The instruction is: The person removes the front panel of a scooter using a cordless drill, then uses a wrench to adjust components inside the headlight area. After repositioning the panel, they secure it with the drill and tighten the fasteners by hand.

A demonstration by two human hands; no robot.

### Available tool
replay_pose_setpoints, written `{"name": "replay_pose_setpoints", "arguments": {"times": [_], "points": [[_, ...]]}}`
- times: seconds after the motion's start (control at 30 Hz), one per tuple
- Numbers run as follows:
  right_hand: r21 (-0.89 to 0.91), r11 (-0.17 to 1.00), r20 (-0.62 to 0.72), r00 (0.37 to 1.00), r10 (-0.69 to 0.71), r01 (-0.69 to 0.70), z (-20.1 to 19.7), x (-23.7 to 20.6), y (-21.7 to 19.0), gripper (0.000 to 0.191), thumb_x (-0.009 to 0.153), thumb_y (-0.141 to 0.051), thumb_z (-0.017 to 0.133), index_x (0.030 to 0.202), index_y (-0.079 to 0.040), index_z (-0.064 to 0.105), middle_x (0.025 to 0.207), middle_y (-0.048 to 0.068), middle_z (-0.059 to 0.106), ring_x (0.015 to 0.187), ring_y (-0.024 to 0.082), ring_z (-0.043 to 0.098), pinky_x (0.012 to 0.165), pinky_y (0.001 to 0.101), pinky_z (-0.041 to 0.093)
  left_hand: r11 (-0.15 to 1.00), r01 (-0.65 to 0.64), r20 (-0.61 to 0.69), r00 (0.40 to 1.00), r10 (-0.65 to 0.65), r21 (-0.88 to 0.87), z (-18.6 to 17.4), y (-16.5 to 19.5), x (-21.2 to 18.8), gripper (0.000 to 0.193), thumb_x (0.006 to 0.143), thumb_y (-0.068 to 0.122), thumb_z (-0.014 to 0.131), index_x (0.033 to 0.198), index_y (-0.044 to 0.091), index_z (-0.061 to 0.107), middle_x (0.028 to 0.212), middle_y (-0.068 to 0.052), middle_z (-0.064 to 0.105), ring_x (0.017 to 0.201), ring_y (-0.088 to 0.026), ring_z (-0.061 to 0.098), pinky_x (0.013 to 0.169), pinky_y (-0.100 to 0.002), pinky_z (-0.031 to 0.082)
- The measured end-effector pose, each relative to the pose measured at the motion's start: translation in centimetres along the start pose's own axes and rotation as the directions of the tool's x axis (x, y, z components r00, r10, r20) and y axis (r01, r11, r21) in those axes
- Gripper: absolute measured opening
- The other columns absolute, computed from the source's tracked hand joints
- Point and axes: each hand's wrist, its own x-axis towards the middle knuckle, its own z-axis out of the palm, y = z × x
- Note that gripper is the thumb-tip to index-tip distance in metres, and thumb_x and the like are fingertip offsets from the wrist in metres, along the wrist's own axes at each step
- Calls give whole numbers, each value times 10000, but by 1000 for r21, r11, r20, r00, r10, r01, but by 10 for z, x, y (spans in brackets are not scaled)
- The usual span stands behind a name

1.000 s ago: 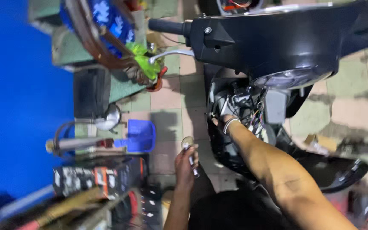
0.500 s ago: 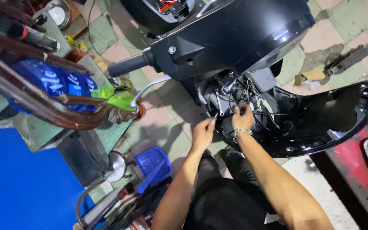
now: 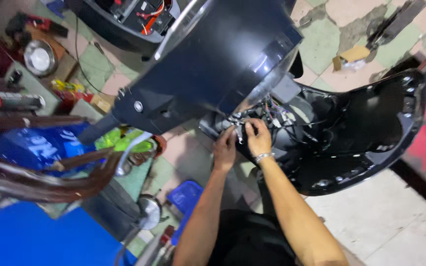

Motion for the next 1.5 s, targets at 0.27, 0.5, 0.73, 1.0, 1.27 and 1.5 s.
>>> {"name": "replay_pose_setpoints", "arguments": {"times": [0.27,0.5,0.73,1.0,1.27,1.5], "points": [[-47,996,21,997,-69,70,-10,4,-1,176,993,-200,654,1074,-54,712,1070,86,690,1038,251,675,928,328,501,997,-70,-22,997,69,-23,6,15,-4,279,1064,226,551,1239,59,691,1175,-186,717,1099,-361,689,949,-400,528],[-14,997,69,995,-72,73,-15,0,-1,167,1014,-181,629,1090,-48,695,1046,88,651,981,252,647,887,335,494,998,-55,-54,997,54,-11,20,12,-3,284,1063,211,544,1243,40,681,1157,-190,705,1077,-354,680,930,-401,530],[69,993,15,995,-102,101,-3,2,14,119,986,-141,655,1047,-58,714,984,51,647,864,180,626,786,292,496,988,123,43,991,-128,97,13,18,-2,223,975,187,648,1154,56,670,941,-166,738,835,-338,735,771,-415,562],[147,988,-70,997,-42,52,11,-2,23,105,972,-129,678,1009,-44,728,941,47,644,808,164,600,738,279,485,955,79,179,975,-134,285,-21,94,-28,288,910,95,677,1176,40,581,884,-180,715,809,-367,707,719,-461,544],[238,970,-22,998,-51,55,13,3,51,179,1069,-165,546,1193,-63,624,1100,104,701,1034,197,686,901,317,538,900,-343,253,927,277,270,25,112,10,197,976,131,604,1148,49,654,986,-225,695,929,-432,669,805,-510,533],[71,984,35,985,-166,163,1,4,33,374,916,-152,683,1266,-34,626,1267,173,679,1182,305,642,981,368,495,784,-444,565,812,148,433,61,96,91,165,1013,220,666,1038,59,695,960,-203,723,920,-444,671,802,-541,508]]}}
